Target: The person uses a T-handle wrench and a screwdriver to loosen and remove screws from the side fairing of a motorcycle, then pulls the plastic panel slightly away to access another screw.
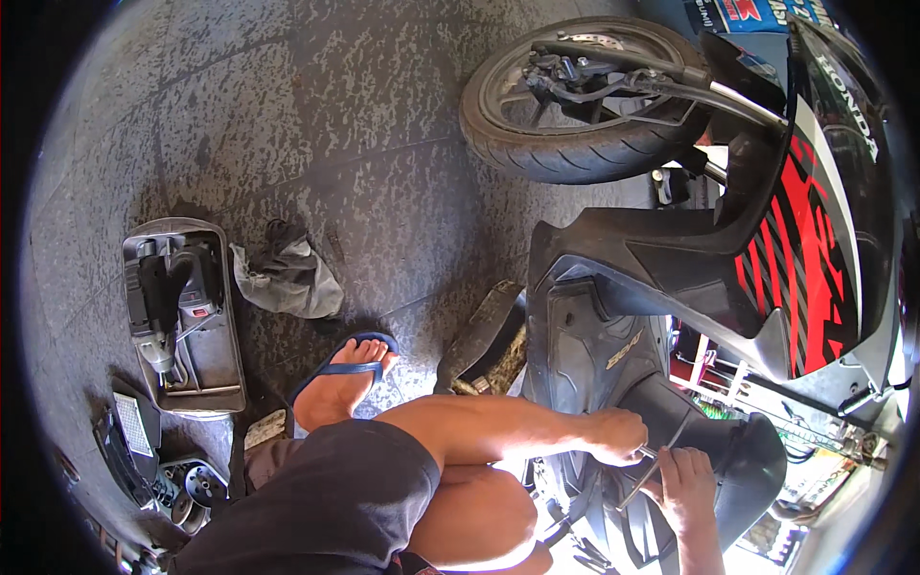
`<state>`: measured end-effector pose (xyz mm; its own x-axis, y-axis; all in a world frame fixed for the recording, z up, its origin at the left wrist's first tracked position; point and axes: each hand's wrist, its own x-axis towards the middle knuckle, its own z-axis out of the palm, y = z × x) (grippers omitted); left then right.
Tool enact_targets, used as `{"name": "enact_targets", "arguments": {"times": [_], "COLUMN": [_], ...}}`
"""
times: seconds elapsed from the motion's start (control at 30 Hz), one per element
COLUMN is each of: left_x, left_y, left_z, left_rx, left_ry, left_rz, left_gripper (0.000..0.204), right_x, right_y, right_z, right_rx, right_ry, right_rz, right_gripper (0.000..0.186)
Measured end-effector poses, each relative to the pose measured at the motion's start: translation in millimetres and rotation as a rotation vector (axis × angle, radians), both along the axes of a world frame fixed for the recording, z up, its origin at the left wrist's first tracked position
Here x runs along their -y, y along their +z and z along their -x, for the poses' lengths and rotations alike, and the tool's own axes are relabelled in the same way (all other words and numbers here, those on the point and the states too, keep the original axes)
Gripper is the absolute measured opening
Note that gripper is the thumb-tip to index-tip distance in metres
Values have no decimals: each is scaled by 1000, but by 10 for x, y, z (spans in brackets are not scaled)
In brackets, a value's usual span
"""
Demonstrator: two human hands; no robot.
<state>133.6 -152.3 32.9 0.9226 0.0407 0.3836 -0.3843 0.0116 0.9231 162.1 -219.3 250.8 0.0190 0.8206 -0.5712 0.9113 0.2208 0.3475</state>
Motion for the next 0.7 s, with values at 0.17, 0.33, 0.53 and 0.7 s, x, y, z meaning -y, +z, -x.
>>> {"name": "enact_targets", "arguments": {"times": [0.17,0.33,0.53,0.7], "left_x": [48,-39,-45,-24], "left_y": [-11,42,33,3], "left_z": [7,80,27,6], "left_rx": [72,-38,-37,-40], "left_ry": [1,-47,-50,-65], "left_rz": [0,-59,-8,-9], "left_gripper": [23,22,23,24], "right_x": [26,137,359,-14], "right_y": [-164,-331,-215,-2], "right_z": [-35,-225,-70,84], "right_rx": [38,-328,-50,-33], "right_ry": [-92,-1422,-683,-71], "right_rz": [-69,-387,-459,-66], "right_gripper": [43,58,35,56]}}
